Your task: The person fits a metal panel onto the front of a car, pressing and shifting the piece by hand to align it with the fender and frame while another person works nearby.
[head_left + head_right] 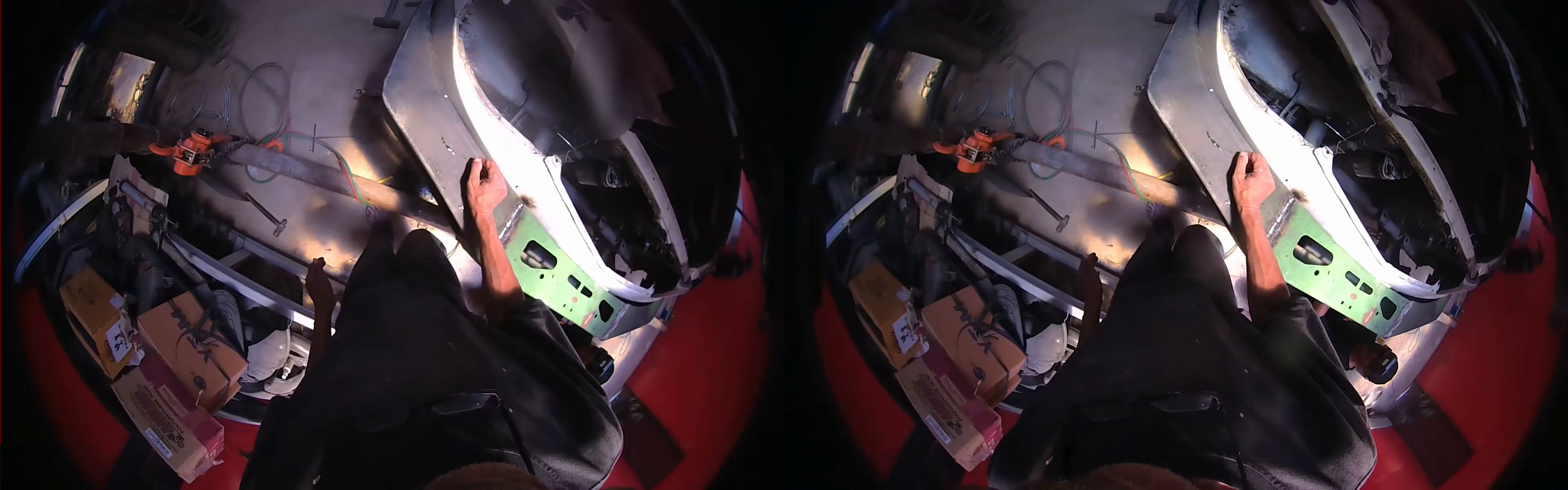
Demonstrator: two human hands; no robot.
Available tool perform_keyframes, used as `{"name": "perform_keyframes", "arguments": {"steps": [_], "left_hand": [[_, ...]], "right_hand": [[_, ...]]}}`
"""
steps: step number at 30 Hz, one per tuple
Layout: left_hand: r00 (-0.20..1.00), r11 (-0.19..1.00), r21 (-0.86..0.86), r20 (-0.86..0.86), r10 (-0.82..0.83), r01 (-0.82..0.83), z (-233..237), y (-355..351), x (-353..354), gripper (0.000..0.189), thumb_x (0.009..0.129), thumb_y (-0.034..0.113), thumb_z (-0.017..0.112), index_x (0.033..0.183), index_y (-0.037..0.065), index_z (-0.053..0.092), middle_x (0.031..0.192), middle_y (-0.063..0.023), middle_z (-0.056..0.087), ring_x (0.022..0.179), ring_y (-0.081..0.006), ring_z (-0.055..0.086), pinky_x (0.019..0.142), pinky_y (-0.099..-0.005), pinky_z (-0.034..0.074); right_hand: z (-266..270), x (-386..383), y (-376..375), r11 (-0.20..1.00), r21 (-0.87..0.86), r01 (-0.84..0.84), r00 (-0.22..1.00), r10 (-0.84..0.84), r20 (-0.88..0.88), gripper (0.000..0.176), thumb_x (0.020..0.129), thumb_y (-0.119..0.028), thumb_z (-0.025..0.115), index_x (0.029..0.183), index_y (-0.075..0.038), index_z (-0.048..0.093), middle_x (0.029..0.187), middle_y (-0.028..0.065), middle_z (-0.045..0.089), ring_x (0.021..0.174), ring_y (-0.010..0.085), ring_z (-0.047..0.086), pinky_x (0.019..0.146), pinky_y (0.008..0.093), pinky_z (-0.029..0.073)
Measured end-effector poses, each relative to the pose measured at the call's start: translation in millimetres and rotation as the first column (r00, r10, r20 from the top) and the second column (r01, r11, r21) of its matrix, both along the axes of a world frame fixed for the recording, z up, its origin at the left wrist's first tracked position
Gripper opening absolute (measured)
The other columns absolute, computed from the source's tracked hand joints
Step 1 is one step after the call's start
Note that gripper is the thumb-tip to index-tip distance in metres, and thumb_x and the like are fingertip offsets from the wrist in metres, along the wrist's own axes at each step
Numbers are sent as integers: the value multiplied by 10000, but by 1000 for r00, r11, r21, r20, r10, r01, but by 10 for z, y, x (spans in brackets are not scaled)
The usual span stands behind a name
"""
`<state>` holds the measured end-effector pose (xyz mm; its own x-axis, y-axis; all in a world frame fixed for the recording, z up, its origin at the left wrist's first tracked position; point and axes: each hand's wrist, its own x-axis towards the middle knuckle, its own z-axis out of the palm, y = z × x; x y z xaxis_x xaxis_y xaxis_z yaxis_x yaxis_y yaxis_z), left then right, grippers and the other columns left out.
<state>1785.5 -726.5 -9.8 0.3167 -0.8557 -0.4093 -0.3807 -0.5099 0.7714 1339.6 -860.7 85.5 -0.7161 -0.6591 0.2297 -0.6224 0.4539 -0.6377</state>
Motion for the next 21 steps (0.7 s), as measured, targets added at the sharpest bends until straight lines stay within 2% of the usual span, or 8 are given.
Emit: {"name": "perform_keyframes", "arguments": {"steps": [3, 6, 8, 10, 12, 16, 17, 21], "left_hand": [[988, 986, 61, -8, 157, -156, 174, -162, 106, 456, 1078, 338, 444, 1154, -33, 697, 1089, -189, 734, 1068, -302, 680, 970, -401, 492], [995, 998, 30, 80, 54, -57, 127, -354, 110, 503, 1081, 362, 393, 1173, -28, 697, 1127, -196, 728, 1111, -330, 670, 997, -423, 483], [997, 994, 91, 52, 49, -54, 281, -654, -2, 501, 1085, 355, 373, 1188, -13, 697, 1176, -185, 720, 1148, -330, 659, 1031, -424, 470], [992, 997, 10, 102, -71, 70, 358, -915, -3, 481, 1086, 340, 388, 1186, -12, 700, 1178, -176, 721, 1157, -328, 655, 1036, -418, 469], [982, 998, -12, 177, -61, 64, 386, -1105, 21, 455, 1080, 324, 410, 1187, -7, 703, 1181, -176, 720, 1162, -327, 653, 1034, -413, 468], [996, 997, 29, 54, 69, -71, 348, -1529, 151, 496, 1087, 352, 368, 1193, 7, 709, 1193, -184, 716, 1176, -318, 647, 1026, -414, 469], [993, 998, 22, 99, 63, -66, 325, -1635, 172, 536, 1082, 396, 357, 1184, 8, 711, 1187, -165, 723, 1165, -293, 654, 994, -418, 482], [972, 977, 84, -118, 204, -195, 408, -2346, 161, 599, 1062, 504, 378, 1283, 15, 646, 1197, -137, 711, 1112, -257, 659, 903, -414, 504]], "right_hand": [[-22, 4, -104, 999, 43, 33, 999, -33, -11, 238, 943, -310, 661, 855, -91, 692, 740, 100, 668, 637, 273, 649, 626, 387, 511], [2, 29, -120, 995, 94, 32, 998, -27, -53, 224, 953, -308, 647, 876, -99, 671, 765, 104, 672, 658, 287, 655, 632, 401, 513], [0, 22, -129, 995, 93, 43, 998, -38, -57, 211, 958, -308, 638, 901, -106, 657, 795, 104, 678, 686, 301, 662, 646, 403, 516], [5, 5, -127, 991, 128, 28, 995, -16, -96, 203, 962, -312, 631, 919, -115, 648, 818, 107, 683, 706, 314, 667, 661, 412, 518], [17, -6, -164, 987, 150, 48, 996, -37, -78, 252, 976, -353, 614, 910, -114, 656, 757, 122, 668, 678, 304, 662, 653, 406, 514], [52, -20, -189, 966, 255, 51, 998, -39, -52, 211, 980, -330, 608, 948, -125, 643, 839, 120, 691, 732, 337, 674, 659, 436, 510], [85, -20, -201, 971, 235, 46, 998, -33, -56, 212, 983, -330, 606, 950, -123, 642, 841, 121, 693, 735, 341, 674, 657, 437, 508], [88, -22, -246, 966, 254, 53, 993, -25, -112, 202, 992, -319, 596, 963, -123, 635, 860, 118, 697, 739, 345, 674, 652, 433, 507]]}}
